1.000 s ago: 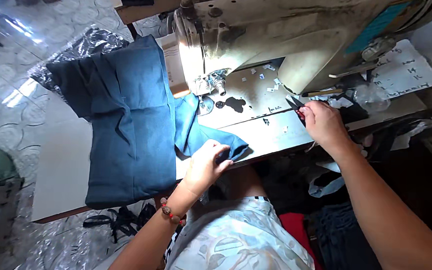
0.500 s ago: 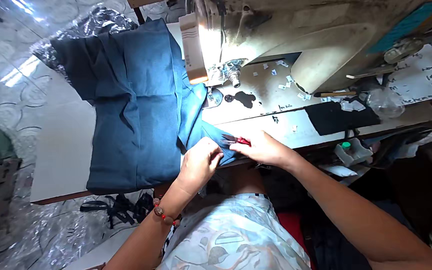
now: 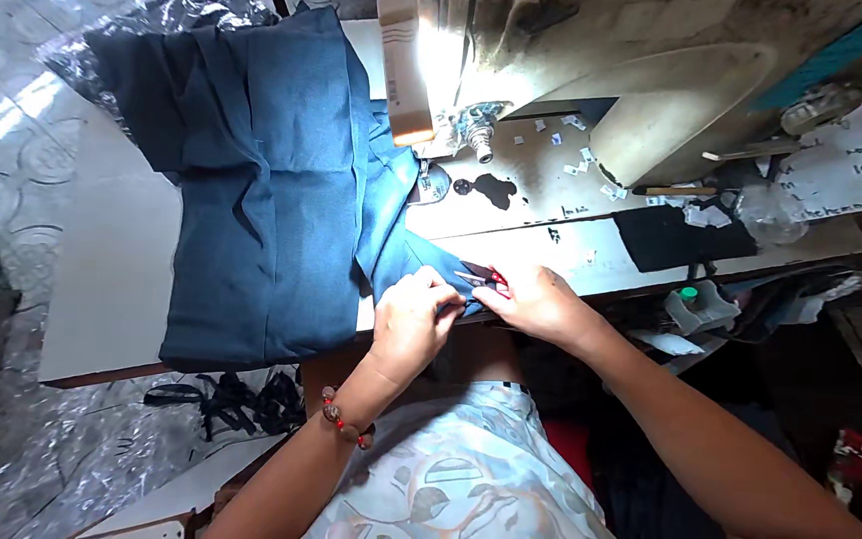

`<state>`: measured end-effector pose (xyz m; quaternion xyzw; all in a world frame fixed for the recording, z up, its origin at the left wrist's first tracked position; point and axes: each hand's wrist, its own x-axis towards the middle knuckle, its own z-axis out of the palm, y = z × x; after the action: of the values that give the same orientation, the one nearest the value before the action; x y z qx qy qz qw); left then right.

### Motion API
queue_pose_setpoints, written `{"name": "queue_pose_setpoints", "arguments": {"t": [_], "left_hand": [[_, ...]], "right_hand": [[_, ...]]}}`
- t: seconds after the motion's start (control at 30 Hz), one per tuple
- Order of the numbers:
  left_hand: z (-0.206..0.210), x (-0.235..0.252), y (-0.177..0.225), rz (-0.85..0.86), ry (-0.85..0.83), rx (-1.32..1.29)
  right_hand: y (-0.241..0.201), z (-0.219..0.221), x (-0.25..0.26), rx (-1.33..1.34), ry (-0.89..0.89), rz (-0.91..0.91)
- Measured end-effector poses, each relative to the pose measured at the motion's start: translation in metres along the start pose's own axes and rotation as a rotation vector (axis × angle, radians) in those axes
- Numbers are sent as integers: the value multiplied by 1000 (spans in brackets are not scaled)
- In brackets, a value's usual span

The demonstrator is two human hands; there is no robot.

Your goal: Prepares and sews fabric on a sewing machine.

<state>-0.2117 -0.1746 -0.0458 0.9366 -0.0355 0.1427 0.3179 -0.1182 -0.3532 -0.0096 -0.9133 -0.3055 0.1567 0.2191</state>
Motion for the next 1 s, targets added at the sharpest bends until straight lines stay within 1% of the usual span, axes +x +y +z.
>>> {"name": "queue_pose_setpoints", "arguments": {"t": [0.1,0.23,0.3,0.37,0.43,0.53,0.63,0.73,0.83,0.87,0.93,1.0], "left_hand": [[-1,-4,-12,75,-15,-100],[-21,-7,-33,257,-226,-308],[-30,-6,-34,254,-269,-345],[-30,-6,-27,177,-208,-280],[-22,-6,-19,101,-99,-123],[-7,-7,-11,68,29,67],[-6,-8,-9,24,44,55],[-10,-8,-6,-30,27,-3],[-8,-8,-5,-29,45,-10],[-6,-9,-5,-20,58,-14],[-4,-11,-5,18,80,-25],[-6,-12,-7,54,57,-28]], "right_hand": [[-5,2,-2,-56,67,-27],[-1,4,0,-40,59,-32],[2,6,2,-38,71,-45],[3,9,2,-31,87,-46],[2,9,1,-28,106,-42],[0,7,-1,-39,82,-11],[-1,6,-4,-36,85,-20],[-1,7,-9,5,166,-95],[-4,6,-9,160,285,-188],[-8,4,-8,248,290,-229],[-15,0,-6,397,193,-284],[-7,3,2,385,32,-297]]}}
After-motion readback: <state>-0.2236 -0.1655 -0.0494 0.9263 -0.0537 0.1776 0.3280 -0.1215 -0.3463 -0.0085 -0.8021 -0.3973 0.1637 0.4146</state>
